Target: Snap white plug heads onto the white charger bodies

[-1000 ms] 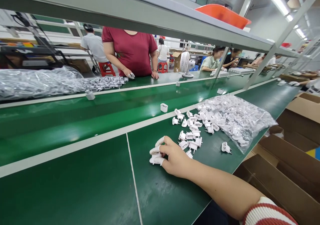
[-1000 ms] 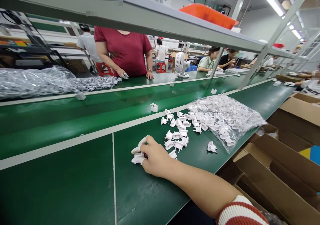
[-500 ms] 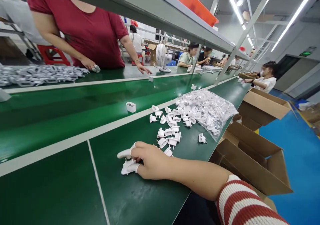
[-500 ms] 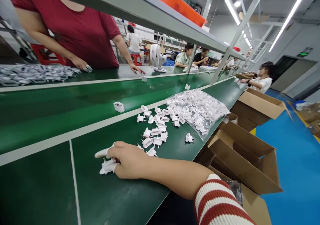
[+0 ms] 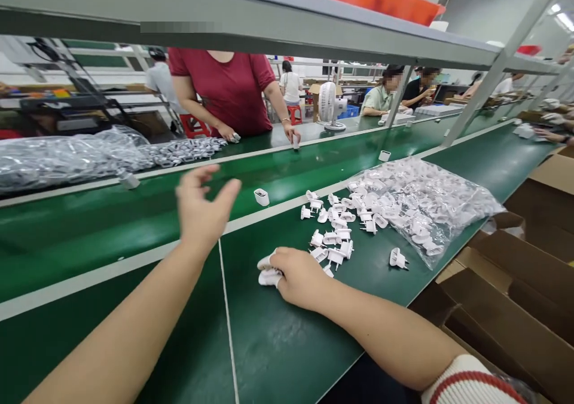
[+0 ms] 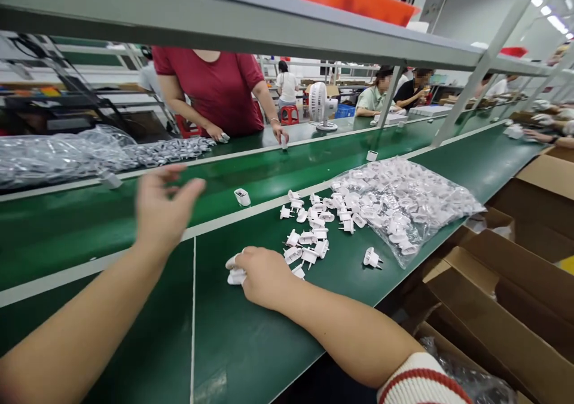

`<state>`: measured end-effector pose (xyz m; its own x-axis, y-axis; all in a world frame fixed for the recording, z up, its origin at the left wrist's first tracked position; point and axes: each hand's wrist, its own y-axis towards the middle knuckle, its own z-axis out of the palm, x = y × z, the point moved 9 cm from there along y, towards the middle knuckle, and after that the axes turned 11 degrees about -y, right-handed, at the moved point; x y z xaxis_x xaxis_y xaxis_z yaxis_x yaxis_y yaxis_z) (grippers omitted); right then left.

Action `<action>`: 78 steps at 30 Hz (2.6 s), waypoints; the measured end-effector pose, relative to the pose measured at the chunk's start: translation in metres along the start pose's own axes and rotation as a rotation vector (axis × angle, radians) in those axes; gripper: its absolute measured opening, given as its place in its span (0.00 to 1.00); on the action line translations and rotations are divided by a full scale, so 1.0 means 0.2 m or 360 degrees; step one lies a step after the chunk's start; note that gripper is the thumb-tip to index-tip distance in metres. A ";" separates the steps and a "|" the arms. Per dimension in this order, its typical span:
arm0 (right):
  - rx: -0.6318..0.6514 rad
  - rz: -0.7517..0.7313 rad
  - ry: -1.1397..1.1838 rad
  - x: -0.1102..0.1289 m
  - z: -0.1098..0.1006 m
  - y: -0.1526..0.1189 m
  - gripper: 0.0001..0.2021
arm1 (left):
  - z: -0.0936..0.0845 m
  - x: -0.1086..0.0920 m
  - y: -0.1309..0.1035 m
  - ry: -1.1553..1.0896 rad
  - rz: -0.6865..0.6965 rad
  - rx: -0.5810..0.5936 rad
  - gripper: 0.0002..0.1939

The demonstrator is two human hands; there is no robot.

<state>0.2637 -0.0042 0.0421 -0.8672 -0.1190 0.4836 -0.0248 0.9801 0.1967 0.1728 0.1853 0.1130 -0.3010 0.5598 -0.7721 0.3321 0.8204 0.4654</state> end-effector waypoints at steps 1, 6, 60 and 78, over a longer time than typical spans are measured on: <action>-0.0108 0.0037 0.0105 -0.02 -0.04 0.01 0.21 | 0.05 0.06 0.03 0.0034 -0.0087 0.0017 0.35; -0.0491 0.0450 0.1237 -0.18 -0.14 0.05 0.18 | 0.39 0.33 0.17 0.0071 -0.0414 0.0302 0.34; -0.0386 -0.0518 -0.0308 0.36 -0.13 -0.01 0.10 | 0.08 0.10 -0.85 -0.0476 -0.0298 0.0755 0.11; -0.0242 -0.0573 -0.0633 0.38 -0.11 0.02 0.11 | 0.08 0.07 -0.85 -0.0332 -0.0250 0.0772 0.11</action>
<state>0.2074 -0.0123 0.0980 -0.9389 -0.3442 0.0100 -0.3075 0.8512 0.4253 0.1260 0.0516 0.0163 -0.2125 0.3596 -0.9086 0.6864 0.7168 0.1231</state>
